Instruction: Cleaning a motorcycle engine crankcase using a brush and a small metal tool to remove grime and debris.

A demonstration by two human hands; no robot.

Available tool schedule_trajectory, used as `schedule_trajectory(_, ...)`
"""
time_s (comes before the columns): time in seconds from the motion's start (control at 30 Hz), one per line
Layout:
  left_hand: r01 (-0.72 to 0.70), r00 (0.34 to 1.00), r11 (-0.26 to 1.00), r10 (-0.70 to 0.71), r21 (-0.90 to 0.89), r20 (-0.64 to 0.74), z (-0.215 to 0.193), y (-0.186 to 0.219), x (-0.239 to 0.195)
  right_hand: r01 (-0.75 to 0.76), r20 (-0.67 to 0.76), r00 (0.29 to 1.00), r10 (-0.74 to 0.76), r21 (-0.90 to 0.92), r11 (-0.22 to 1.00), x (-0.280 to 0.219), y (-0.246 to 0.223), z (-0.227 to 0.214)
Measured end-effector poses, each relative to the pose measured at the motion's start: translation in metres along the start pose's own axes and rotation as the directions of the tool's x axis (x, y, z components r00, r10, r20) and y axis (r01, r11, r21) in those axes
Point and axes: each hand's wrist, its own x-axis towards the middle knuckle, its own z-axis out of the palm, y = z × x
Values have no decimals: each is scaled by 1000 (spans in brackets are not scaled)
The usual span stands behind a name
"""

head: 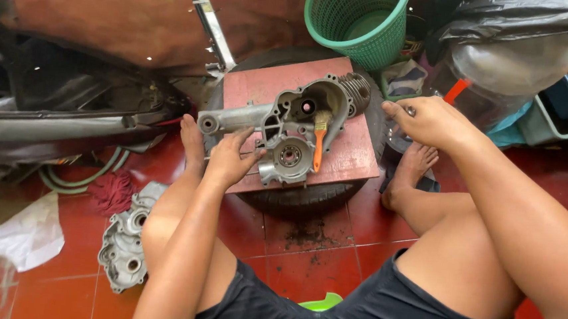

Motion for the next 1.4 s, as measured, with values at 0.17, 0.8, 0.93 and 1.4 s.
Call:
schedule_trajectory(0.17, -43, 939, 996, 13, 80, 344, -59, 30, -43, 108, 9, 994, -107, -102, 989, 3, 2, 5)
schedule_trajectory(0.8, -164, 892, 982, 106, 96, 439, -96, 47, -46, 351, 60, 936, -346, -208, 913, -44, -60, 67)
schedule_trajectory(0.93, -176, 848, 983, 124, 54, 516, -99, 60, -43, 305, 123, 943, -310, 56, 951, -47, -87, 97)
schedule_trajectory(1.4, -134, 923, 966, 40, 221, 383, -57, 51, 20, 286, 299, 923, -243, -109, 952, 27, -83, 175)
